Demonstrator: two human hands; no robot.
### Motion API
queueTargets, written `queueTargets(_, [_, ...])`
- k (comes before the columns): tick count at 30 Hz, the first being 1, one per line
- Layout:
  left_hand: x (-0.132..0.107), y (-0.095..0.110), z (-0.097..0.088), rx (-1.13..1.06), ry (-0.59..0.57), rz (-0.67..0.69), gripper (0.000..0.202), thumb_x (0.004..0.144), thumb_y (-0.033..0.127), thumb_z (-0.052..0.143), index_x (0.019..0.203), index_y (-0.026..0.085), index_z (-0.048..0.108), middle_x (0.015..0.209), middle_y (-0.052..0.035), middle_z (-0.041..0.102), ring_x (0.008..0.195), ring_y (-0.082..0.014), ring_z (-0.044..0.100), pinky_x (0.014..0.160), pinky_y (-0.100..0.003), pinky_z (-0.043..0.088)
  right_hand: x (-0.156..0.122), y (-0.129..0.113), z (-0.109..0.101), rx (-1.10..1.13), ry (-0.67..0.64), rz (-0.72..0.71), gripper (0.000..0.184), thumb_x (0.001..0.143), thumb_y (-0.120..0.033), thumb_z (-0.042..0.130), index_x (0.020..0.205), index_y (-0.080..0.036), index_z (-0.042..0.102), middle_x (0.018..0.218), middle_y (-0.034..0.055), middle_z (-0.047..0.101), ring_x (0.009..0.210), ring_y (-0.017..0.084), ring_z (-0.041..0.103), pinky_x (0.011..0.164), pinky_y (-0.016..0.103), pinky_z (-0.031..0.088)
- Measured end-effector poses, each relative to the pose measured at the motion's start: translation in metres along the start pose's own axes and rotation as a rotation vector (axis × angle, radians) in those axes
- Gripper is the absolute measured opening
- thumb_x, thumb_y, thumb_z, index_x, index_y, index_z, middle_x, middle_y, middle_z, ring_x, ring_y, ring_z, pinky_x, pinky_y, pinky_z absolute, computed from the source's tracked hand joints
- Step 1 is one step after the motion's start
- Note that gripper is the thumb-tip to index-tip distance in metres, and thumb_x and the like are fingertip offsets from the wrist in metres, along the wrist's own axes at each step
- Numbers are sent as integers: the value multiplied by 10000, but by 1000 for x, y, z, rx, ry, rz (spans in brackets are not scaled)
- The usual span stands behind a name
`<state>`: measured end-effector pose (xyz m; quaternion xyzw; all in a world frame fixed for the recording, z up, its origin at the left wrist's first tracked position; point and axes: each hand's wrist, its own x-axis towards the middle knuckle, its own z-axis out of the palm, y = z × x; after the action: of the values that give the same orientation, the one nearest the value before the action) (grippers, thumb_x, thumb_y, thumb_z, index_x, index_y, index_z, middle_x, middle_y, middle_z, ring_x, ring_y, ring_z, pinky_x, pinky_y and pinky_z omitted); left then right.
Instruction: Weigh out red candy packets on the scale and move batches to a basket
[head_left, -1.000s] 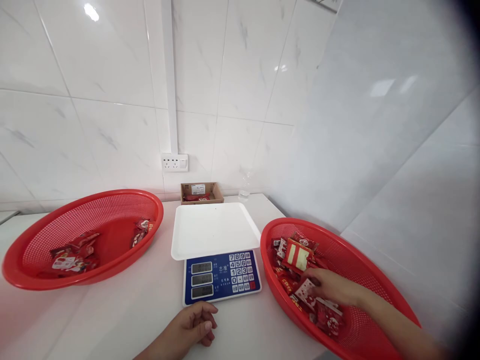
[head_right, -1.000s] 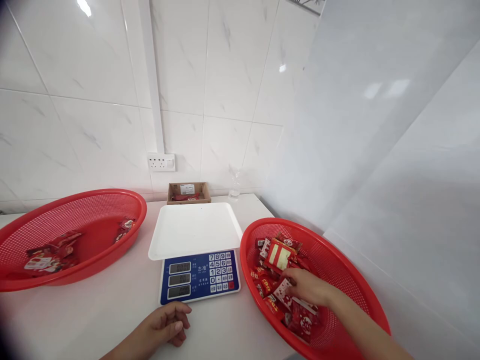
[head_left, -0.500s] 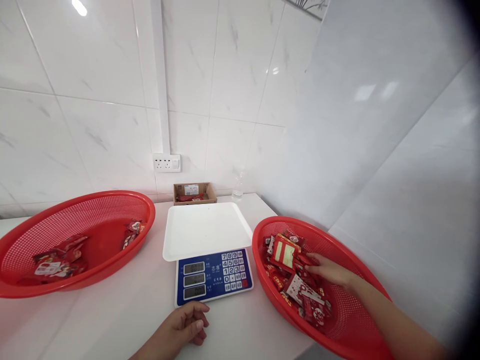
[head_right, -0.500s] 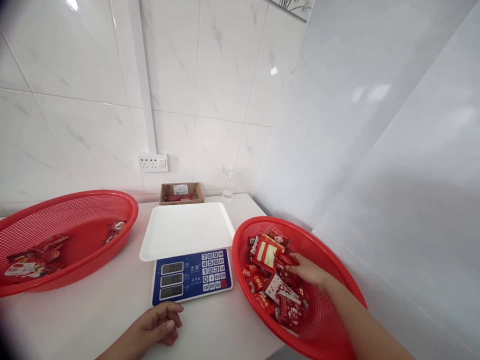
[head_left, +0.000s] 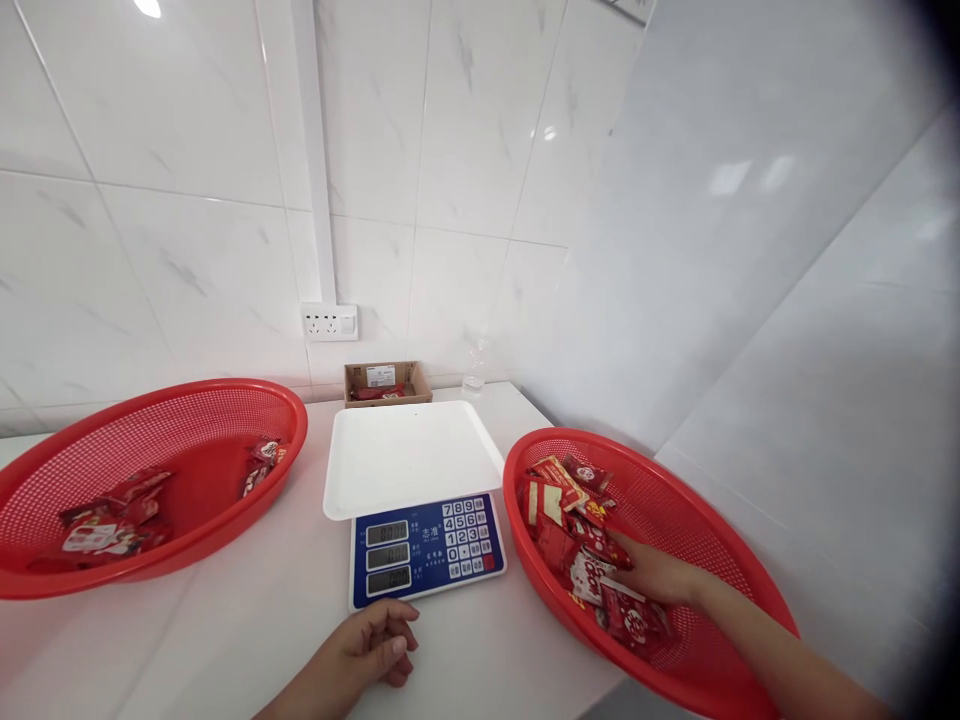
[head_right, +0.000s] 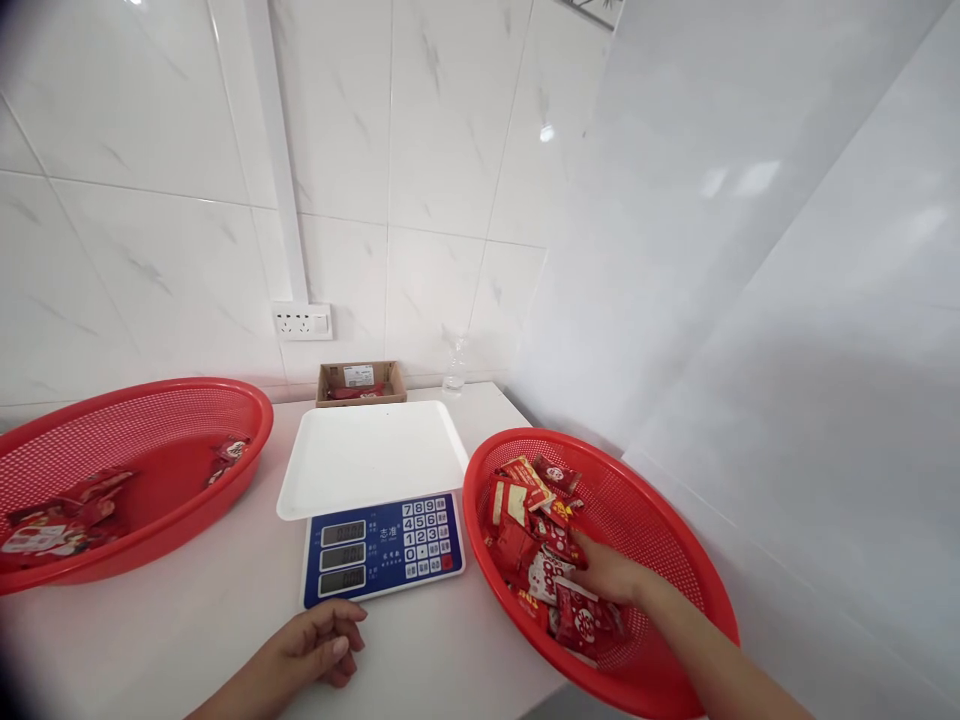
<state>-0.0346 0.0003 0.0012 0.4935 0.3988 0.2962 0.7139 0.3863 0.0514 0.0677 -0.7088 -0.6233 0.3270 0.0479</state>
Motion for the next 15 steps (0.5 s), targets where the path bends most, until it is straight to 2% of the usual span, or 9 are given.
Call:
queueTargets(3, [-1,4,1,-1,-3,-2,539,662,592,659,1030,205,585,888,-36,569,785,-170,568,739,-336,459,1,-9,7,-11,33,16,615,617,-247,617,1208,-122,505,1188,146,625,1089,297,573,923,376,426])
queueTargets(5, [-2,6,2,9,-7,-4,531,674,590,651,1035,207,582,896,-35,567,793,-170,569,751,-338,459,-1,-15,6,-6,41,6,532,620,-231,606,1141,-154,534,1146,116,649,1058,282,585,905,367,428])
queueTargets(7, [-4,9,3,16,-9,-4,518,687,585,642,1036,206,582,900,-34,565,801,-171,570,762,-341,459,-4,-20,3,23,33,-18,398,623,-226,587,1017,-171,578,1036,82,688,958,253,619,824,333,458])
queueTargets(11, [-6,13,5,18,-14,1,498,696,570,640,1027,201,588,885,-30,559,792,-165,566,757,-332,455,-8,-25,-11,62,61,-26,184,631,-229,517,794,-175,582,723,39,666,679,198,606,616,295,446])
queueTargets(15, [-8,15,6,16,-11,-8,518,674,587,649,1010,198,587,871,-24,551,784,-160,561,756,-330,451,-12,-23,-29,68,121,-33,146,647,-298,508,736,-197,566,656,12,622,607,173,569,572,288,426])
